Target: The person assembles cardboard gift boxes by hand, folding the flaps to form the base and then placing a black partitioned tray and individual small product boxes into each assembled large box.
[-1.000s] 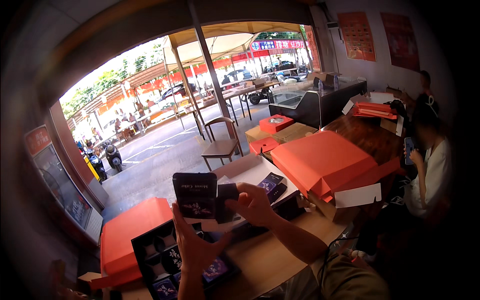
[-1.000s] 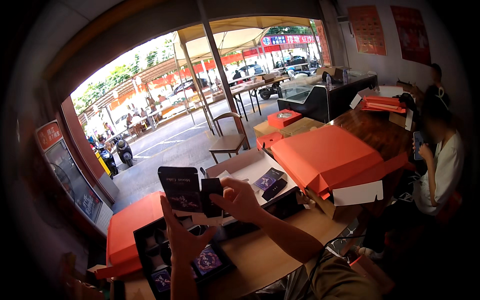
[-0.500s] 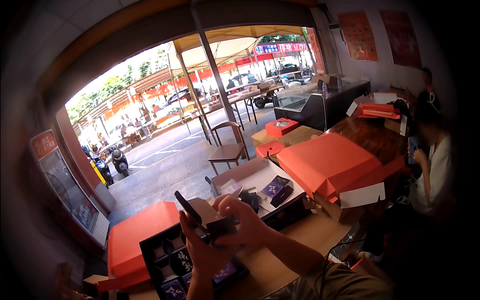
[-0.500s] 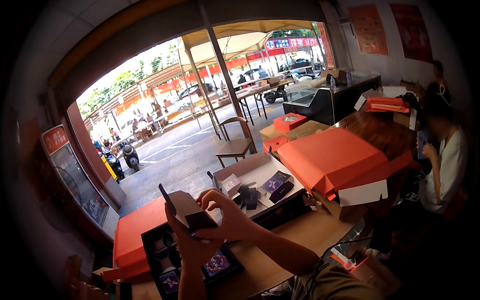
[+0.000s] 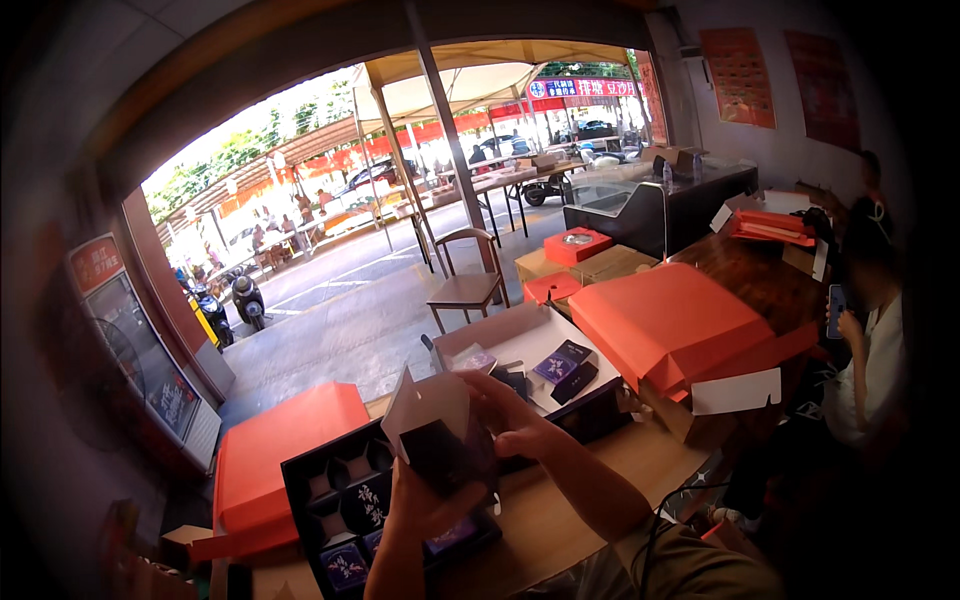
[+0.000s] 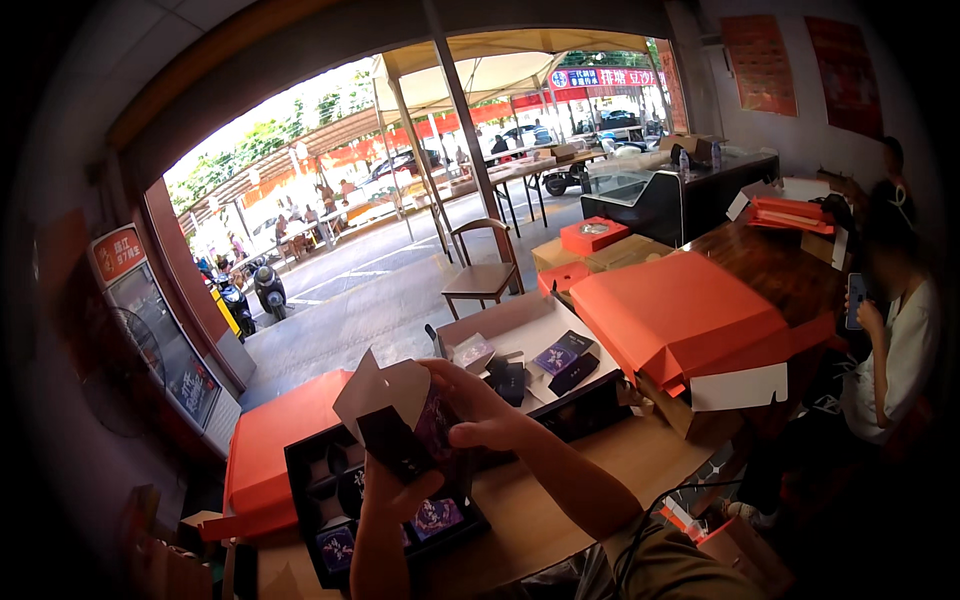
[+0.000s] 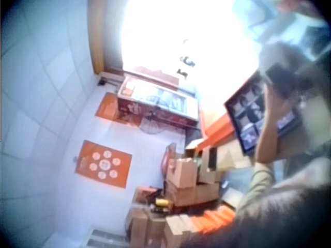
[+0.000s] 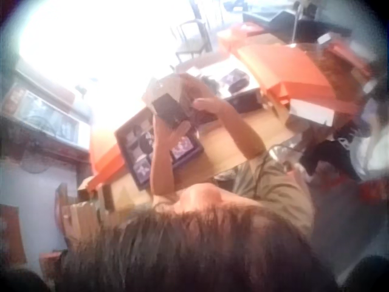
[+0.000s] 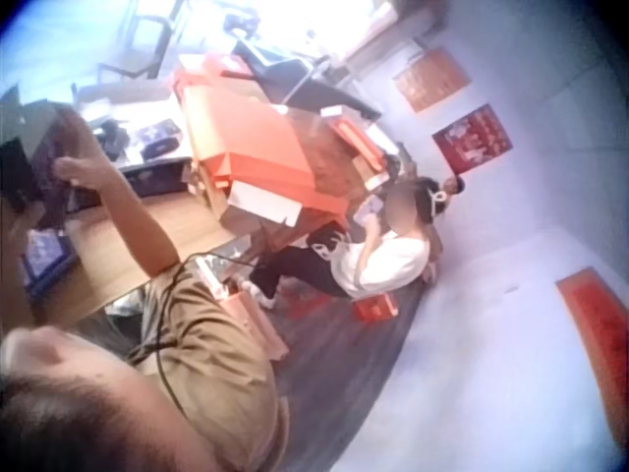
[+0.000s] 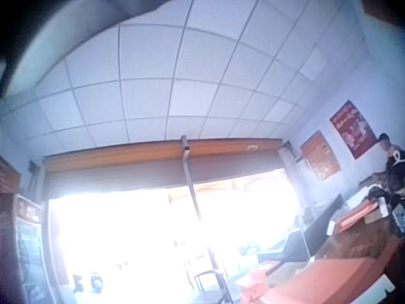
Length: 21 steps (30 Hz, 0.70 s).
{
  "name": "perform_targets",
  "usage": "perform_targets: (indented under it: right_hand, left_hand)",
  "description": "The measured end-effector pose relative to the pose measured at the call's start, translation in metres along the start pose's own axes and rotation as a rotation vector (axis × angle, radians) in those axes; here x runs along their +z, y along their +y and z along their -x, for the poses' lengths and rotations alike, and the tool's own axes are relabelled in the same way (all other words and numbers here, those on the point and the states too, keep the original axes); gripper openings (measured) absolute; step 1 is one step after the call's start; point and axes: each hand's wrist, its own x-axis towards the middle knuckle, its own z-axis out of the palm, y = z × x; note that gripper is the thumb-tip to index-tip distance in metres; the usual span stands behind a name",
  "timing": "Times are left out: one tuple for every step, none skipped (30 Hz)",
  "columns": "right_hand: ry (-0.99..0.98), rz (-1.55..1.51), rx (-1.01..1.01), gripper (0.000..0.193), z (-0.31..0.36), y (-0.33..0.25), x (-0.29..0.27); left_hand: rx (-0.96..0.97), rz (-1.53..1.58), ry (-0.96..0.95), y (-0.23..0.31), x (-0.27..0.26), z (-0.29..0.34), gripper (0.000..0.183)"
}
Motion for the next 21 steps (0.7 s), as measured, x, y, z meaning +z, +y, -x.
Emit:
perform_targets:
  right_hand:
    - [-0.008, -0.137, -0.003, 0.098, 0.001, 0.002, -0.001]
    - [-0.034, -0.136, 0.049, 0.096, 0.001, 0.001, 0.0]
    - [-0.058, -0.129, 0.103, 0.095, -0.001, -0.004, 0.002]
    - [-0.082, -0.122, 0.156, 0.093, -0.002, -0.008, 0.004]
    - [-0.004, -0.073, 0.126, 0.091, -0.004, -0.007, 0.01]
    - [0.075, -0.025, 0.097, 0.088, -0.007, -0.003, 0.016]
    - [0.152, 0.022, 0.068, 0.086, -0.009, 0.0, 0.019]
    - [0.185, 0.084, 0.052, 0.083, -0.009, 0.001, 0.019]
    - [0.224, 0.153, 0.034, 0.08, -0.008, 0.0, 0.018]
    - [0.263, 0.223, 0.016, 0.078, -0.007, -0.001, 0.016]
    - [0.247, 0.298, 0.021, 0.076, -0.004, -0.002, 0.013]
    - [0.224, 0.365, 0.024, 0.075, -0.003, 0.001, 0.011]
    - [0.201, 0.434, 0.027, 0.073, -0.002, 0.002, 0.009]
    - [0.176, 0.477, 0.037, 0.072, -0.002, 0.002, 0.009]
    - [0.152, 0.521, 0.046, 0.07, -0.002, 0.001, 0.009]
    - [0.128, 0.564, 0.056, 0.068, -0.002, 0.001, 0.009]
    - [0.129, 0.551, 0.058, 0.066, -0.002, 0.0, 0.008]
    - [0.123, 0.535, 0.062, 0.064, -0.004, 0.001, 0.008]
    - [0.122, 0.521, 0.065, 0.061, -0.004, 0.001, 0.008]
    - [0.111, 0.519, 0.073, 0.062, -0.004, 0.004, 0.005]
    - [0.104, 0.522, 0.082, 0.063, -0.002, 0.007, -0.001]
  left_hand:
    - [0.003, 0.165, 0.017, -0.008, 0.001, 0.004, 0.062]
    - [0.007, 0.33, 0.034, -0.015, 0.001, 0.007, 0.055]
    - [0.034, 0.219, 0.087, -0.023, 0.0, 0.009, 0.054]
    - [0.061, 0.108, 0.14, -0.029, -0.002, 0.01, 0.054]
    - [0.103, 0.051, 0.217, -0.032, -0.001, 0.009, 0.053]
    - [0.14, -0.012, 0.297, -0.032, 0.001, 0.007, 0.051]
    - [0.193, -0.02, 0.403, -0.028, 0.01, -0.002, 0.048]
    - [0.243, -0.087, 0.459, -0.024, 0.01, -0.006, 0.047]
    - [0.292, -0.149, 0.513, -0.019, 0.013, -0.011, 0.046]
    - [0.337, -0.268, 0.517, -0.015, 0.009, -0.013, 0.045]
    - [0.382, -0.386, 0.518, -0.014, 0.006, -0.014, 0.045]
    - [0.378, -0.466, 0.469, -0.014, 0.0, -0.013, 0.046]
    - [0.374, -0.544, 0.418, -0.016, -0.005, -0.011, 0.048]
    - [0.369, -0.62, 0.365, -0.018, -0.009, -0.009, 0.049]
    - [0.34, -0.617, 0.328, -0.019, -0.012, -0.005, 0.048]
    - [0.311, -0.614, 0.29, -0.021, -0.013, -0.001, 0.047]
    - [0.282, -0.61, 0.251, -0.022, -0.014, 0.001, 0.046]
    - [0.414, -0.548, 0.369, -0.024, -0.009, -0.002, 0.042]
    - [0.546, -0.479, 0.482, -0.03, 0.003, -0.01, 0.037]
    - [0.6, -0.426, 0.528, -0.031, 0.006, -0.011, 0.035]
    - [0.656, -0.367, 0.569, -0.033, 0.01, -0.013, 0.033]
